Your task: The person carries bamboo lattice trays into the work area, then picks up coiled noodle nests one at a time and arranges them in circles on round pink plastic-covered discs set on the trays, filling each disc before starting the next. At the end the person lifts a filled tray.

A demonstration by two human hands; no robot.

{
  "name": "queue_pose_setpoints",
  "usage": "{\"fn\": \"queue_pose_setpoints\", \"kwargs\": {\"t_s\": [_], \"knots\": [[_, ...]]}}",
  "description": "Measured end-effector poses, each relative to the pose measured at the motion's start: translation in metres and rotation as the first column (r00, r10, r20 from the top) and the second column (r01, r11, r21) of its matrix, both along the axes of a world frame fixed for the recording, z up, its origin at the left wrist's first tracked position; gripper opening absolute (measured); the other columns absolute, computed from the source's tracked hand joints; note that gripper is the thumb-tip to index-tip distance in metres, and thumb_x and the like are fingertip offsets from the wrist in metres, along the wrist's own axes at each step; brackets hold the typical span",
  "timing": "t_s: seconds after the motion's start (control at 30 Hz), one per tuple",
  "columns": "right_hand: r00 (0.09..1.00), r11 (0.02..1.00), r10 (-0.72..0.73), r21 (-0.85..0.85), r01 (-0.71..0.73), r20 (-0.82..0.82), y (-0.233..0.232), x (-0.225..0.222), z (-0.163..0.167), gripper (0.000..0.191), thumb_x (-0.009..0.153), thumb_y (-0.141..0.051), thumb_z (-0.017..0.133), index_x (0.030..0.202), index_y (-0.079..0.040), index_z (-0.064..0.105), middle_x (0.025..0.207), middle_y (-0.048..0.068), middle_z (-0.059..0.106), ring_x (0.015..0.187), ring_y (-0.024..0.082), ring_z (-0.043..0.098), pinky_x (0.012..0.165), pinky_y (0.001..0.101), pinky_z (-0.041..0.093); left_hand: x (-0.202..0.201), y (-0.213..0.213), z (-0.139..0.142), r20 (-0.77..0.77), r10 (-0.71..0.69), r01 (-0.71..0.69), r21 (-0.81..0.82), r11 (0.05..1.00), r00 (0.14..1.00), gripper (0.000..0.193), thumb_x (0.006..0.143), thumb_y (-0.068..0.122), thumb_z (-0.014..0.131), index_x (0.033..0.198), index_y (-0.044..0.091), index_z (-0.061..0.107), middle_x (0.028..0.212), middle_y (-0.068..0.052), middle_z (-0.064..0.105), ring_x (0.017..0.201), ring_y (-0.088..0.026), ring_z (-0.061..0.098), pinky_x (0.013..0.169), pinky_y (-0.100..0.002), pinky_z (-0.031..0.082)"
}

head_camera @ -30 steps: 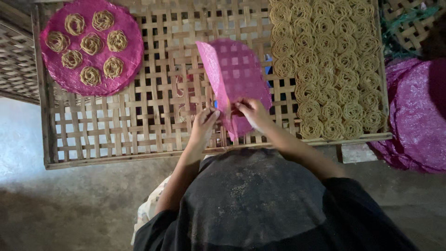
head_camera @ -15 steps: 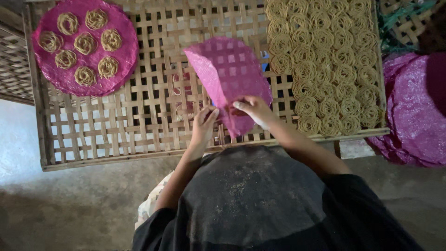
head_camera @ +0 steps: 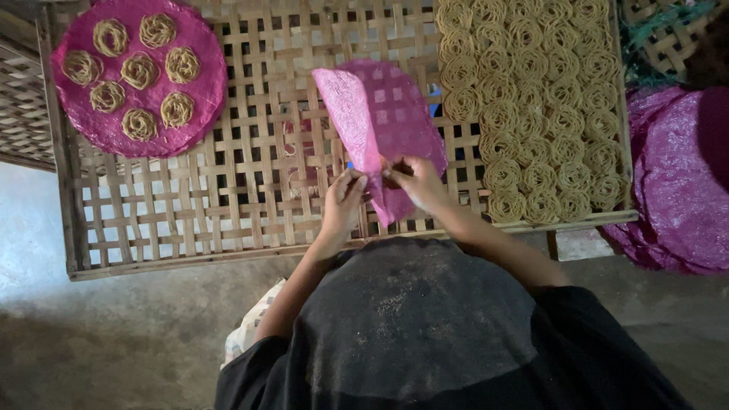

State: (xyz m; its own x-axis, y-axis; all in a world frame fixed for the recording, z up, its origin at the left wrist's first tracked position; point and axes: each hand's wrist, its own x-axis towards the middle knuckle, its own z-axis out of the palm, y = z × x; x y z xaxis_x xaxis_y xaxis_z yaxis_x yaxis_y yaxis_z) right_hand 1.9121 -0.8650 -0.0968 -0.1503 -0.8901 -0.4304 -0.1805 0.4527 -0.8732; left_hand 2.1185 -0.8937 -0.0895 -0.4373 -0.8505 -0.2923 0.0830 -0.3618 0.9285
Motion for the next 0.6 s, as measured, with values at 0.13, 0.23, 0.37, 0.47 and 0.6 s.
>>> {"fn": "queue_pose_setpoints", "kwargs": {"t_s": [0.13, 0.23, 0.37, 0.47, 0.6], "knots": [[0.920, 0.965, -0.252, 0.150, 0.215, 0.300, -0.005, -0.028, -0.005, 0.015, 0.094, -0.015, 0.068, 0.104, -0.004, 0.068, 0.094, 0.008, 0.075, 0.085, 0.017, 0.074, 0.081, 0.0279, 0.061, 0.020, -0.012, 0.000, -0.041, 0.176, -0.169, 0.135, 0.976, 0.984, 0.014, 0.106, 0.010, 0.051, 0.107, 0.001, 0.062, 0.098, -0.007, 0.067, 0.083, -0.015, 0.066, 0.079, -0.028, 0.060], [0.911, 0.962, -0.255, -0.007, 0.272, 0.325, -0.005, -0.069, -0.014, 0.015, 0.095, -0.013, 0.069, 0.106, -0.003, 0.068, 0.093, 0.008, 0.072, 0.081, 0.018, 0.069, 0.076, 0.0312, 0.060, 0.049, -0.020, -0.005, 0.005, 0.318, -0.312, 0.209, 0.927, 0.948, 0.014, 0.102, 0.012, 0.050, 0.109, 0.005, 0.061, 0.096, -0.006, 0.068, 0.082, -0.016, 0.068, 0.075, -0.029, 0.060], [0.959, 0.992, -0.102, -0.098, 0.079, -0.263, 0.003, -0.121, -0.031, 0.014, 0.099, -0.014, 0.066, 0.111, -0.008, 0.068, 0.092, 0.009, 0.072, 0.076, 0.024, 0.065, 0.066, 0.0366, 0.052, 0.084, -0.023, -0.023, -0.003, 0.376, -0.376, 0.005, 0.926, 0.926, 0.014, 0.110, 0.014, 0.053, 0.106, 0.003, 0.060, 0.094, -0.003, 0.063, 0.083, -0.012, 0.061, 0.073, -0.027, 0.056], [0.738, 0.909, -0.235, -0.411, -0.062, -0.632, 0.003, -0.143, -0.044, 0.016, 0.096, -0.010, 0.071, 0.110, -0.004, 0.066, 0.091, 0.015, 0.072, 0.075, 0.030, 0.070, 0.067, 0.0413, 0.055, 0.096, -0.022, -0.035, -0.069, 0.428, -0.427, 0.025, 0.904, 0.901, 0.011, 0.110, 0.014, 0.056, 0.107, 0.005, 0.059, 0.095, -0.001, 0.060, 0.085, -0.009, 0.058, 0.072, -0.028, 0.054], [0.629, 0.872, -0.301, -0.474, -0.123, -0.717, -0.003, -0.152, -0.058, 0.015, 0.095, -0.008, 0.071, 0.108, -0.005, 0.066, 0.089, 0.018, 0.071, 0.079, 0.037, 0.070, 0.069, 0.0475, 0.055, 0.095, -0.022, -0.039, -0.079, 0.445, -0.447, 0.000, 0.895, 0.892, 0.010, 0.107, 0.014, 0.056, 0.109, 0.004, 0.058, 0.097, -0.002, 0.062, 0.085, -0.011, 0.061, 0.075, -0.028, 0.056]]}}
